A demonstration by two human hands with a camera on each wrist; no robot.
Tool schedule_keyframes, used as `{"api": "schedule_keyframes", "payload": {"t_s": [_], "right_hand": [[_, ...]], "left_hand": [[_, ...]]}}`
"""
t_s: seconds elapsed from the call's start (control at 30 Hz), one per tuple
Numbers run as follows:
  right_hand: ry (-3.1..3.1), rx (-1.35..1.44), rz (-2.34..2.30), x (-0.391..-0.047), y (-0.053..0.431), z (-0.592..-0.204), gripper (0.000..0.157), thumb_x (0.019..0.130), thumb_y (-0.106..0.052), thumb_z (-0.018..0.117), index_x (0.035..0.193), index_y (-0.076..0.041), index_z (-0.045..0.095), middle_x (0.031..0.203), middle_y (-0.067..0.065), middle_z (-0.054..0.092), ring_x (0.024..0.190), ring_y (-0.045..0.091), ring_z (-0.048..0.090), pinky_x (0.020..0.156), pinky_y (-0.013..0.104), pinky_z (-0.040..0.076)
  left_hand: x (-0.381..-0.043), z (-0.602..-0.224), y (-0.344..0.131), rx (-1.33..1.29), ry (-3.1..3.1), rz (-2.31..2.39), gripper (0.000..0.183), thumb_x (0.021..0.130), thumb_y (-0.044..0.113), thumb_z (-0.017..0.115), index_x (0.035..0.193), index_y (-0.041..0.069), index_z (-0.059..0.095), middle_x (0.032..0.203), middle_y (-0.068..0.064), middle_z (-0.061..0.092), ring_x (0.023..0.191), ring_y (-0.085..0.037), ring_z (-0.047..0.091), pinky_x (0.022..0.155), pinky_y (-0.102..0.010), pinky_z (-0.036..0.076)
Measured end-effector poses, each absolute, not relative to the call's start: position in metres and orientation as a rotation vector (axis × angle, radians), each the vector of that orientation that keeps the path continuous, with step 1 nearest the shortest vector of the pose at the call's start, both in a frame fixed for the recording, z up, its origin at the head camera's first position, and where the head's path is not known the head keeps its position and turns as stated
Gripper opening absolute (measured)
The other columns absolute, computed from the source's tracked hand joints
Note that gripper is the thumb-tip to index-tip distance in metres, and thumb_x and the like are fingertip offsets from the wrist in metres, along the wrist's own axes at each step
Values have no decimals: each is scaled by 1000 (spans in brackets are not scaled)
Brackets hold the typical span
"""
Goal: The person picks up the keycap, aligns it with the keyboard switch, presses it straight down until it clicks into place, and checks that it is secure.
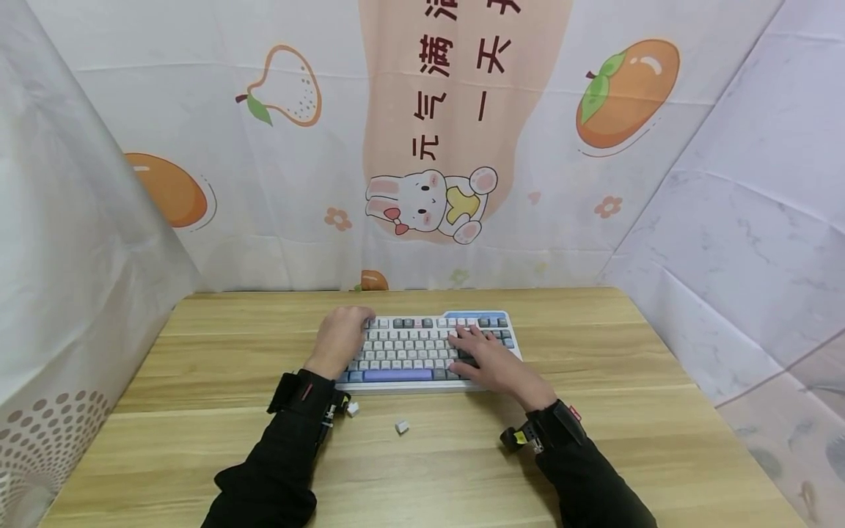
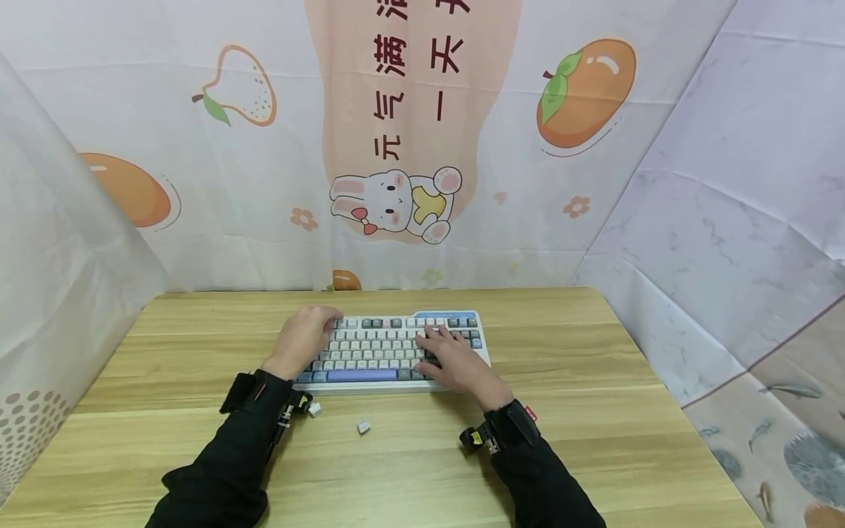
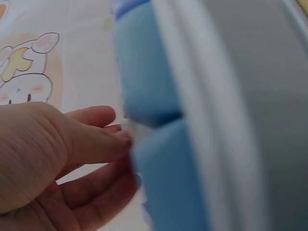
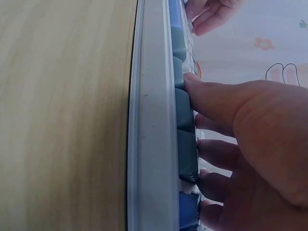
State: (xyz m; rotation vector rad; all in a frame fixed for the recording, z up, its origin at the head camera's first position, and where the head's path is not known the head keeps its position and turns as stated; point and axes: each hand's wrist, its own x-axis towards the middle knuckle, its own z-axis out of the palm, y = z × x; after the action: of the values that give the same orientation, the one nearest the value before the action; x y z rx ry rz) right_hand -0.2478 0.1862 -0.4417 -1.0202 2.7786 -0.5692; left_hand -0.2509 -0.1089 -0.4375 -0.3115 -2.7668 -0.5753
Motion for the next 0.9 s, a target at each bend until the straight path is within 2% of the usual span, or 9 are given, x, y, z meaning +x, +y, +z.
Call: {"api": "schedule_keyframes", "payload": {"t_s": [0.17, 0.27, 0.3, 0.4, 0.47, 0.53, 0.63, 0.73, 0.9], "right_hand": [[2788, -1022, -568, -246, 186, -444, 56, 95, -34, 55, 142, -5, 43, 150, 22, 30, 136, 43, 21, 107, 59, 16], [2787, -1026, -575, -246, 185, -444, 56, 95, -34, 55, 141, -4, 43, 150, 22, 30, 136, 44, 21, 107, 60, 15], [2787, -1027, -576, -245, 185, -444, 56, 95, -34, 55, 142, -4, 43, 150, 22, 30, 136, 44, 21, 107, 60, 15], [2789, -1029, -578, -246, 185, -444, 56, 95, -34, 55, 142, -4, 43, 150, 22, 30, 136, 44, 21, 107, 60, 15], [2789, -1030, -576, -246, 185, -444, 56, 95, -34, 55, 142, -5, 43, 150, 22, 30, 136, 44, 21, 107, 60, 15], [2791, -1032, -571, -246, 184, -444, 56, 95, -34, 55, 142, -5, 43, 150, 22, 30, 136, 44, 21, 107, 60, 15], [2787, -1025, -573, -246, 184, -444, 56, 95, -34, 55, 142, -5, 43, 150, 22, 29, 137, 43, 20, 108, 59, 15], [2783, -1014, -574, -246, 184, -443, 56, 95, -35, 54, 142, -6, 43, 151, 21, 29, 137, 42, 20, 108, 59, 15], [2782, -993, -562, -246, 183, -443, 56, 95, -36, 54, 143, -8, 43, 152, 20, 28, 138, 40, 19, 108, 58, 15]], "left_hand": [[-245, -434, -107, -372, -2839, -437, 40, 78, -11, 60, 112, 8, 70, 104, -11, 70, 80, -22, 64, 64, -37, 52], [-242, -430, -105, -440, -2876, -337, 44, 81, -8, 58, 123, 4, 62, 109, -13, 68, 59, -15, 55, 48, -29, 43], [-240, -429, -104, -455, -2894, -310, 46, 82, -7, 58, 127, 3, 59, 105, -14, 68, 54, -14, 49, 45, -27, 38], [-237, -426, -104, -488, -2936, -258, 51, 83, -3, 58, 133, -1, 51, 95, -16, 67, 49, -15, 44, 42, -28, 33], [-235, -424, -103, -480, -2972, -252, 52, 84, -1, 58, 135, -3, 48, 99, -18, 66, 62, -20, 56, 51, -31, 44], [-233, -423, -102, -466, -3031, -256, 54, 85, 1, 57, 137, -6, 44, 115, -22, 62, 90, -29, 62, 71, -37, 51], [-231, -423, -98, -468, -3121, -215, 55, 89, 4, 53, 140, -9, 37, 140, -25, 44, 124, -35, 45, 99, -43, 40], [-229, -422, -96, -471, -3162, -174, 55, 90, 6, 51, 140, -10, 36, 145, -26, 37, 129, -36, 40, 104, -42, 34], [-228, -423, -97, -477, -3156, -187, 52, 89, 7, 53, 136, -11, 41, 144, -29, 36, 129, -36, 40, 104, -42, 35]]}}
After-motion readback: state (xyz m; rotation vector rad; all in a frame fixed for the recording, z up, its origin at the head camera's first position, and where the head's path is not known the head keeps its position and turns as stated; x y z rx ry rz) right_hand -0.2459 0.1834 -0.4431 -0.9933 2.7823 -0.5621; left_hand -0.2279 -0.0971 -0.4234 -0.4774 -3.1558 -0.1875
